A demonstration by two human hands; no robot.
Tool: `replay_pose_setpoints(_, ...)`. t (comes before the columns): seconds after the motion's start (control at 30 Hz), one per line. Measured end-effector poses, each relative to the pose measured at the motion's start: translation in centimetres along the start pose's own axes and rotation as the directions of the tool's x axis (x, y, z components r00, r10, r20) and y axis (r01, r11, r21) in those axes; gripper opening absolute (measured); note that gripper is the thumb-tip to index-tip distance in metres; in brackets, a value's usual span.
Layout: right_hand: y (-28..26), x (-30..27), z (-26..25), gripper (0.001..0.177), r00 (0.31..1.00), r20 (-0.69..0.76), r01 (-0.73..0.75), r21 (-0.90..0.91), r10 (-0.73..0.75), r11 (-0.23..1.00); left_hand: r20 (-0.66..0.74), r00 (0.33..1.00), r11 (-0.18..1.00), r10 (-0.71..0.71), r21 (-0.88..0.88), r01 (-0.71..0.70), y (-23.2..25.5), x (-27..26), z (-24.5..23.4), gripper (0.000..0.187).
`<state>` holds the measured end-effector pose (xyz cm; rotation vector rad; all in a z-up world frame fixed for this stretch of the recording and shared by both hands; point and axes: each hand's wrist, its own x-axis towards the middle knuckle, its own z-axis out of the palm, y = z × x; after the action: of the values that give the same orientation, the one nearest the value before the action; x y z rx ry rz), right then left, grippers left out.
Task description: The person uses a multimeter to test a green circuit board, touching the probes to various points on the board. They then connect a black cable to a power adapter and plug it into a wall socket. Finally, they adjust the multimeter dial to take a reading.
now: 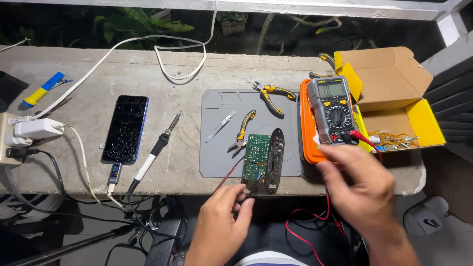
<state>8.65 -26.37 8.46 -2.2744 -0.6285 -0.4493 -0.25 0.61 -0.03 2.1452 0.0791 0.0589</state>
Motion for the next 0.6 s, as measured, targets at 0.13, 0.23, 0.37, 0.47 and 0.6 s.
replay_pose_setpoints(0.13,2.7,0.8,-3.1,0.02,0.994,-0.1,0.022,-0.208,-0.044,0.978,-0.072,0.997,0.996,0.027,0.084,-0.021,0.2,0.1,-1.6,0.031)
replay_pose_setpoints(0.23,5.1,0.8,-4.2,0.02,0.992,-0.112,0.027,-0.243,-0.056,0.97,-0.136,0.989,0.996,0.057,0.082,-0.046,0.8,0.3,-2.6,0.031)
replay_pose_setpoints(0.37,6.7,0.7,-4.5,0.035,0.999,-0.052,0.0,-0.24,-0.013,0.971,-0.187,0.975,0.991,0.118,0.08,-0.105,2.2,0.6,-3.2,0.027)
replay_pose_setpoints(0.47,6.2,0.9,-3.9,0.038,1.0,-0.025,-0.003,-0.186,-0.001,0.983,-0.197,0.963,0.98,0.181,0.118,-0.16,2.7,0.8,-2.6,0.028)
replay_pose_setpoints(0.6,6.5,1.0,-4.1,0.035,1.0,-0.026,0.004,-0.186,-0.009,0.982,-0.188,0.952,0.966,0.242,0.139,-0.219,3.7,0.7,-1.3,0.025)
